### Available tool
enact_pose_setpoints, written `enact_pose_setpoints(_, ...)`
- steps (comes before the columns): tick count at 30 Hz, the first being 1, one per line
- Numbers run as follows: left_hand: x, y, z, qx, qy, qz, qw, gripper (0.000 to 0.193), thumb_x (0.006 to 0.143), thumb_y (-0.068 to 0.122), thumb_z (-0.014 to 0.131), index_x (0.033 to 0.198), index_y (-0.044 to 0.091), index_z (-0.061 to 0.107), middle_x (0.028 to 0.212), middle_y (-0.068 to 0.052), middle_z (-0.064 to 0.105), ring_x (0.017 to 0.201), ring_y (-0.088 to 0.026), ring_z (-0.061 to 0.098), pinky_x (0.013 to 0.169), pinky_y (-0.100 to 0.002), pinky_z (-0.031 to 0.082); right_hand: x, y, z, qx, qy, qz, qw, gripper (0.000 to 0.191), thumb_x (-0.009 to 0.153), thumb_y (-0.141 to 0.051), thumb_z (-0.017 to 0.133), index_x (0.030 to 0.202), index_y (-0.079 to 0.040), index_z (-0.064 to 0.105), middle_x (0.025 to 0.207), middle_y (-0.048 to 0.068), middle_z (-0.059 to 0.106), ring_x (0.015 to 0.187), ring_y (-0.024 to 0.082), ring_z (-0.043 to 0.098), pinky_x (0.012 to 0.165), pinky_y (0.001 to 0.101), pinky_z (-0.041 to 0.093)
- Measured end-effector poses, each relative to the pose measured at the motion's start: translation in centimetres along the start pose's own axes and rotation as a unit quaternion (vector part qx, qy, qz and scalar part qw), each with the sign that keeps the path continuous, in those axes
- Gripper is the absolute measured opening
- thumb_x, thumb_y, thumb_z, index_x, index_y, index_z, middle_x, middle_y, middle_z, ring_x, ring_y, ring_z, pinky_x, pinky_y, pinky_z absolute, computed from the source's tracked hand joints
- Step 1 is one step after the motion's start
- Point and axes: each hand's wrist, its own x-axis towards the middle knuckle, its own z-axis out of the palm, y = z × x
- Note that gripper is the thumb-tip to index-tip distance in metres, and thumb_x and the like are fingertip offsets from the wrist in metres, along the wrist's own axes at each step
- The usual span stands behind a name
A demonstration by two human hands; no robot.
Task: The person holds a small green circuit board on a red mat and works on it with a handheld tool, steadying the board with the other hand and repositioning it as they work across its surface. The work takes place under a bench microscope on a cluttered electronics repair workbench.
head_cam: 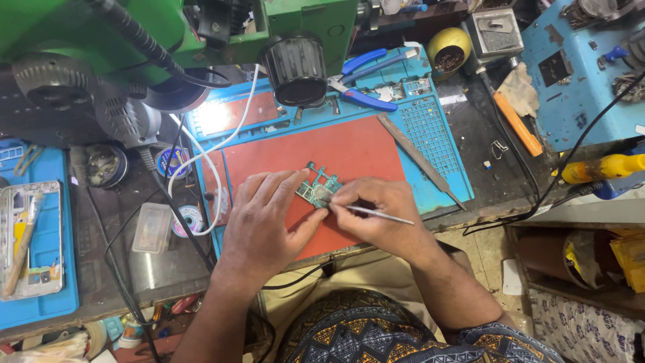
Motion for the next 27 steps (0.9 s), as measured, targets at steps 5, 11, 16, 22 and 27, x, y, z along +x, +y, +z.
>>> enact_pose_setpoints(5, -0.02, -0.07, 0.0, -0.001, -0.002, 0.0, 1.0, 0.06, 0.079, 0.031, 0.085, 0.128, 0.004, 0.063, 0.121, -0.012, 0.067, 0.114, -0.033, 0.059, 0.098, -0.046, 0.047, 0.07, 0.28, -0.03, -0.008, -0.007, -0.028, 1.0, 0.01, 0.082, -0.008, 0.08, 0.09, -0.005, 0.076, 0.094, 0.007, 0.08, 0.08, 0.011, 0.077, 0.071, 0.0246, 0.061)
enact_pose_setpoints(11, 0.02, 0.0, -0.09, -0.003, -0.008, -0.006, 1.0, 0.061, 0.079, 0.031, 0.085, 0.128, 0.004, 0.063, 0.121, -0.011, 0.067, 0.114, -0.033, 0.059, 0.098, -0.046, 0.048, 0.08, 0.22, 0.04, 0.004, -0.016, -0.011, 1.0, 0.011, 0.082, -0.009, 0.08, 0.092, -0.005, 0.076, 0.093, 0.007, 0.08, 0.078, 0.012, 0.077, 0.068, 0.0247, 0.061)
enact_pose_setpoints(16, 0.0, 0.01, -0.1, 0.0, -0.009, -0.005, 1.0, 0.06, 0.079, 0.032, 0.085, 0.127, 0.005, 0.063, 0.122, -0.011, 0.066, 0.114, -0.033, 0.059, 0.098, -0.046, 0.047, 0.14, 0.18, -0.03, -0.002, -0.03, -0.032, 0.999, 0.013, 0.081, -0.007, 0.081, 0.092, -0.004, 0.075, 0.093, 0.008, 0.08, 0.08, 0.013, 0.078, 0.07, 0.0251, 0.061)
enact_pose_setpoints(22, -0.02, -0.04, -0.09, 0.002, -0.011, -0.003, 1.0, 0.06, 0.078, 0.032, 0.085, 0.127, 0.005, 0.064, 0.122, -0.011, 0.065, 0.114, -0.033, 0.058, 0.098, -0.046, 0.047, 0.13, 0.18, 0.01, -0.002, -0.029, -0.033, 0.999, 0.012, 0.081, -0.008, 0.081, 0.091, -0.004, 0.075, 0.093, 0.008, 0.079, 0.082, 0.014, 0.078, 0.072, 0.0255, 0.061)
enact_pose_setpoints(27, -0.03, -0.06, -0.08, 0.003, -0.006, 0.003, 1.0, 0.059, 0.078, 0.032, 0.085, 0.126, 0.005, 0.064, 0.121, -0.011, 0.065, 0.114, -0.033, 0.058, 0.098, -0.047, 0.047, 0.26, 0.1, 0.03, 0.004, -0.019, -0.002, 1.0, 0.011, 0.083, -0.009, 0.08, 0.092, -0.004, 0.076, 0.093, 0.007, 0.08, 0.079, 0.014, 0.077, 0.069, 0.026, 0.06)
